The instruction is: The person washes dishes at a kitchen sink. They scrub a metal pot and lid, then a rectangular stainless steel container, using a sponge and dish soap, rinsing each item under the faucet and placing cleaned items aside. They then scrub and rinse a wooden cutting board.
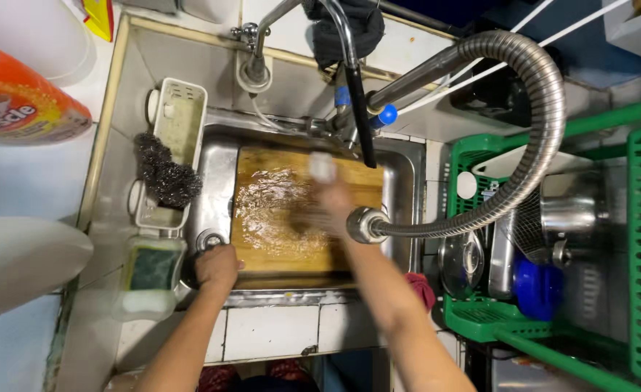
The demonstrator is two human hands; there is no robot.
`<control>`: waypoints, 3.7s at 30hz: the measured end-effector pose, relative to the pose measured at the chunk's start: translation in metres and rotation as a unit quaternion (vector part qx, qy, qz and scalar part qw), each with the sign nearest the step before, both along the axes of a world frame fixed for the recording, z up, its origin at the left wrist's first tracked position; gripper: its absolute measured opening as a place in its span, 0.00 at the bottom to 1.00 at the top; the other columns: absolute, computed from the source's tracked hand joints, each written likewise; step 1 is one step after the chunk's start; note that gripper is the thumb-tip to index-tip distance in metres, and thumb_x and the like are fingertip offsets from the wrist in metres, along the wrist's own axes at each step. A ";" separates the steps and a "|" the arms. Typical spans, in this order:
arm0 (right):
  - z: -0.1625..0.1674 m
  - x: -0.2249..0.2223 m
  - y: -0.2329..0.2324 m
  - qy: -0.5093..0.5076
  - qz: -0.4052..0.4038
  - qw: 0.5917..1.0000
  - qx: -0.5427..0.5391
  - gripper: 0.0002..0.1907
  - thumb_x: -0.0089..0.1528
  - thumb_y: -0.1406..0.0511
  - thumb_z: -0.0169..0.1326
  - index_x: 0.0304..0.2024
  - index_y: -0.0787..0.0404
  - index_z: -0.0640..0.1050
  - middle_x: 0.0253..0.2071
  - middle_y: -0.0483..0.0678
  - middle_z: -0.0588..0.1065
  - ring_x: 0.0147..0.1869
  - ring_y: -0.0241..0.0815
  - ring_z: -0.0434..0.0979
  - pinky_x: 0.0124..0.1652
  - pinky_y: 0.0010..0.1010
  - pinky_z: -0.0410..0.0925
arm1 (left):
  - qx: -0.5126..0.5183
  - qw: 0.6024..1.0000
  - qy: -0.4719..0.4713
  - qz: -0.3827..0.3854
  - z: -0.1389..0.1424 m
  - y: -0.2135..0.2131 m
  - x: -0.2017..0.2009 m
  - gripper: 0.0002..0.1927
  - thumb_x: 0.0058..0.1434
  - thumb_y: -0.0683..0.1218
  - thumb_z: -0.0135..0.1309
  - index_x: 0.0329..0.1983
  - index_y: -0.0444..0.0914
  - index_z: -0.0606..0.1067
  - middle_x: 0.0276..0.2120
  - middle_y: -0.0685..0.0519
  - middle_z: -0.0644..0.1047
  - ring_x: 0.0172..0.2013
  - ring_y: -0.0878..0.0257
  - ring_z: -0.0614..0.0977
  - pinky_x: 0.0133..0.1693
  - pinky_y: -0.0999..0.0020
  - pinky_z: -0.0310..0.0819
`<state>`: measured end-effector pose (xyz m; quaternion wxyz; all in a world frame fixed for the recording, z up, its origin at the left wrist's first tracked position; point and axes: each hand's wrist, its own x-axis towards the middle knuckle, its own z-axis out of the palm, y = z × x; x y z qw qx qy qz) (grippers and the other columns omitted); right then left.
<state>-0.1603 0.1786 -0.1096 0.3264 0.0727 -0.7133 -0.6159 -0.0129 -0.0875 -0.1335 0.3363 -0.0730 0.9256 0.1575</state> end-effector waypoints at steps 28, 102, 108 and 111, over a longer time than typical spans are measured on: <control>0.048 0.006 -0.063 -0.363 -0.089 0.593 -0.713 0.30 0.58 0.61 0.58 0.64 0.55 0.72 0.58 0.56 0.75 0.60 0.60 0.73 0.54 0.50 0.67 | -0.007 0.997 0.079 0.015 0.003 -0.013 0.003 0.06 0.59 0.45 0.57 0.34 0.41 0.84 0.37 0.47 0.84 0.39 0.52 0.87 0.39 0.57 0.81; -0.030 0.050 -0.109 -0.470 0.061 0.680 -0.559 0.26 0.59 0.67 0.53 0.61 0.65 0.70 0.56 0.63 0.72 0.60 0.61 0.72 0.60 0.55 0.66 | 0.018 0.992 0.105 0.059 0.000 -0.013 0.020 0.10 0.62 0.41 0.52 0.36 0.41 0.84 0.37 0.47 0.85 0.38 0.53 0.88 0.35 0.57 0.82; -0.017 0.068 -0.131 -0.490 0.101 0.645 -0.578 0.45 0.48 0.62 0.65 0.63 0.77 0.63 0.56 0.73 0.67 0.61 0.69 0.67 0.58 0.62 0.61 | 0.003 0.993 0.105 0.050 0.007 -0.019 0.018 0.09 0.60 0.40 0.53 0.35 0.41 0.84 0.36 0.46 0.84 0.38 0.54 0.87 0.35 0.58 0.81; -0.023 0.023 -0.143 -0.489 0.035 0.657 -0.573 0.28 0.60 0.68 0.55 0.63 0.64 0.68 0.57 0.61 0.73 0.60 0.58 0.72 0.57 0.51 0.68 | 0.008 0.994 0.100 0.047 0.001 -0.017 0.026 0.10 0.61 0.40 0.53 0.35 0.41 0.85 0.37 0.46 0.84 0.39 0.53 0.87 0.36 0.58 0.82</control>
